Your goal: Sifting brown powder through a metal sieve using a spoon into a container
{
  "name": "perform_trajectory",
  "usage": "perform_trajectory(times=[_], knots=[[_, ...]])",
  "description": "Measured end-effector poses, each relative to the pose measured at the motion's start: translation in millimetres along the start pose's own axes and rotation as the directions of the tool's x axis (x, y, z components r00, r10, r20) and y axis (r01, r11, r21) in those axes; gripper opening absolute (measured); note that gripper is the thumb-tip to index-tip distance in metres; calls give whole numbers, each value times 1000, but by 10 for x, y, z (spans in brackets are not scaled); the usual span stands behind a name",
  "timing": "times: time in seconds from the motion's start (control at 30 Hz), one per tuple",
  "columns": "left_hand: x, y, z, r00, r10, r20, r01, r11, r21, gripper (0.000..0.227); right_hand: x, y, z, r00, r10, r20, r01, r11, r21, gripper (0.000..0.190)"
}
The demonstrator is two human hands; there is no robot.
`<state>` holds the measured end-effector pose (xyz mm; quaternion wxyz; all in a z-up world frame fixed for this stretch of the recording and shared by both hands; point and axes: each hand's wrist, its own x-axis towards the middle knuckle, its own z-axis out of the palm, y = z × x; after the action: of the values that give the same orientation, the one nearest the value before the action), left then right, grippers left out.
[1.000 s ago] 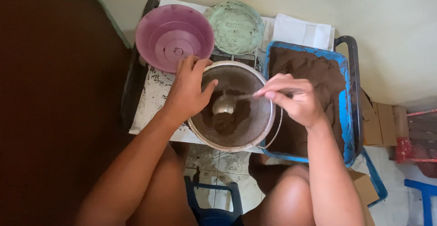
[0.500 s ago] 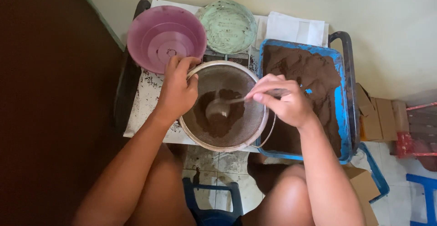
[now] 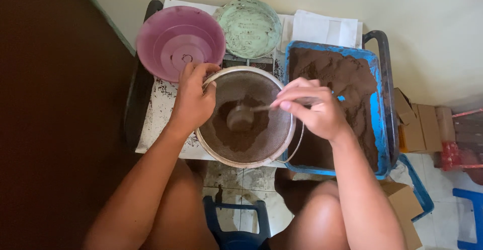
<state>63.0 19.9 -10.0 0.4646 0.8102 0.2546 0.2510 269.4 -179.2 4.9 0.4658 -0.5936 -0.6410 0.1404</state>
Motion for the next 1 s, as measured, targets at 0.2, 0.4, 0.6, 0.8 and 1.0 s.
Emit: perform_trajectory(times=[0.2, 0.4, 0.6, 0.8, 1.0], knots=[[-29, -35, 0, 999, -38, -24, 37, 999, -26, 29, 1, 27, -51, 977, -144, -157, 92, 949, -302, 8], [-12, -178, -2, 999, -10, -30, 11, 1000, 29, 29, 9, -41, -10, 996, -84, -27, 79, 989, -125, 7], [-49, -111, -44, 998, -57, -37, 57, 998, -5, 30, 43, -81, -48, 981, -141, -135, 123, 983, -135, 10], [-15, -98, -68, 995, -101, -14, 101, 995, 7, 32, 53, -141, 0, 992, -124, -38, 112, 967, -229, 9], [-34, -38, -88, 987, -160, -2, 160, 987, 5, 34, 59, -112, -26, 984, -118, -134, 117, 993, -15, 14]])
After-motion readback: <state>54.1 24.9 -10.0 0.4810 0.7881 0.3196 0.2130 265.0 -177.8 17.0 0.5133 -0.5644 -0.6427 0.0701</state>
